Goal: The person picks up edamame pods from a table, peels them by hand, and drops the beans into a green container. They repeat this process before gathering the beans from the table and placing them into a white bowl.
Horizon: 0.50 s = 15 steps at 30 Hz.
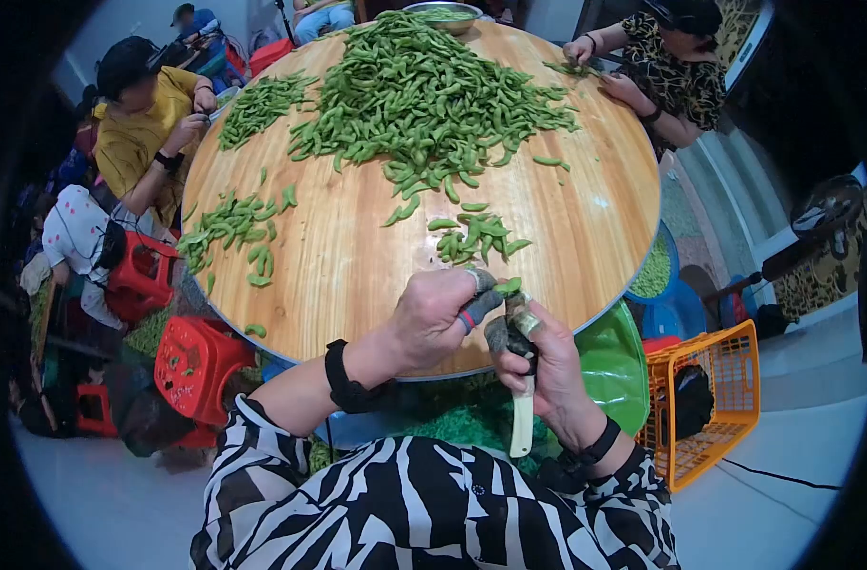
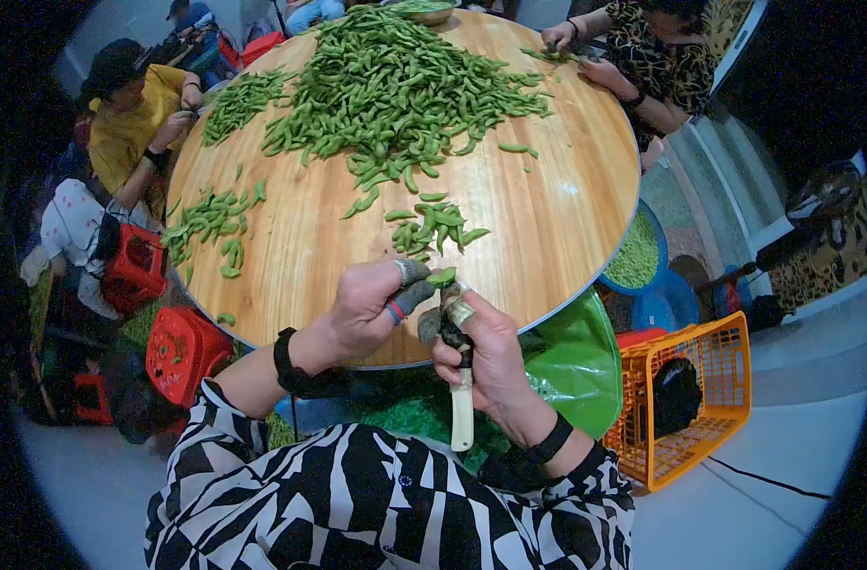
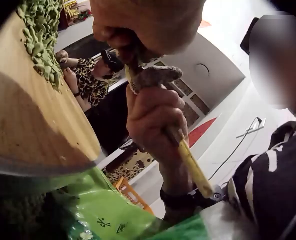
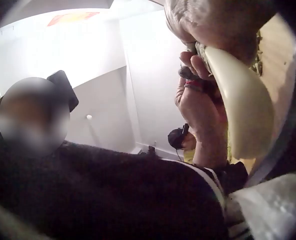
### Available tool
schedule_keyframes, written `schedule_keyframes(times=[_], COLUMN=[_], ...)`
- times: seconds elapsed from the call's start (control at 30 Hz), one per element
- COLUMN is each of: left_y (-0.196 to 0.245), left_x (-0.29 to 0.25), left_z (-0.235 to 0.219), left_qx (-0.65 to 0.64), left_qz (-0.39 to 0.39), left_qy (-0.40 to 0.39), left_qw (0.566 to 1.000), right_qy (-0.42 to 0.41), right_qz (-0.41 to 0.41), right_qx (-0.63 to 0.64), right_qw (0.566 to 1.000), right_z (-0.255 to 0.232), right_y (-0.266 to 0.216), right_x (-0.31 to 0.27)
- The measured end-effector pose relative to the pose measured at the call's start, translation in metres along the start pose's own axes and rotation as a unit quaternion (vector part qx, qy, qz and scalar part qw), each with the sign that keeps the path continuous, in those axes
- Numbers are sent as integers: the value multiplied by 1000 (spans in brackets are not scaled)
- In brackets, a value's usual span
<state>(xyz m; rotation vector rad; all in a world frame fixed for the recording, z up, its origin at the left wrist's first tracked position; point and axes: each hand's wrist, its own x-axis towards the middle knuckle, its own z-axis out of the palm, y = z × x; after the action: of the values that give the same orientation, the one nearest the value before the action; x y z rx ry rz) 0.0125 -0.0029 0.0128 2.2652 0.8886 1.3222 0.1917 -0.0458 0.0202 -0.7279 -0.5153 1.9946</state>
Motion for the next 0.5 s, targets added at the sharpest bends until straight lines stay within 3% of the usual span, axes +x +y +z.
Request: schedule_keyframes(times=[0.07,0.1,0.13,0.17,0.2,0.27,0.3,0.37,0.4,0.47,0.5], left_y=[4,5,6,7,3,-6,-6,-4,-2,5,6], left_x=[1,3,4,5,5,1,0,-1,-2,-6,-7], left_z=[1,1,1,1,0,0,0,4,6,10,11], left_qx=[-81,-81,-230,-371,-371,-543,-543,-429,-429,-299,-299], left_qz=[-135,-134,-246,-349,-348,-425,-425,-448,-447,-350,-350], left_qy=[-1,-2,-1,0,-1,-42,-43,-81,-81,-67,-67], left_qw=[988,988,942,861,861,723,723,780,780,885,885], right_qy=[3,9,9,5,0,7,14,24,43,63,68], right_qz=[-7,-15,-16,-24,-31,-32,-34,-49,-55,-60,-144], right_qx=[-9,-19,-19,-38,-57,-101,-144,-201,-265,-326,-374], right_qw=[1000,1000,1000,999,998,994,989,978,962,941,914], right_z=[4,4,3,1,-1,-4,-5,-14,-16,-18,-19], right_y=[-1,-1,-2,-3,-4,-9,-11,-11,-13,-12,-8], right_x=[1,1,0,0,-1,-2,-2,-1,-1,3,8])
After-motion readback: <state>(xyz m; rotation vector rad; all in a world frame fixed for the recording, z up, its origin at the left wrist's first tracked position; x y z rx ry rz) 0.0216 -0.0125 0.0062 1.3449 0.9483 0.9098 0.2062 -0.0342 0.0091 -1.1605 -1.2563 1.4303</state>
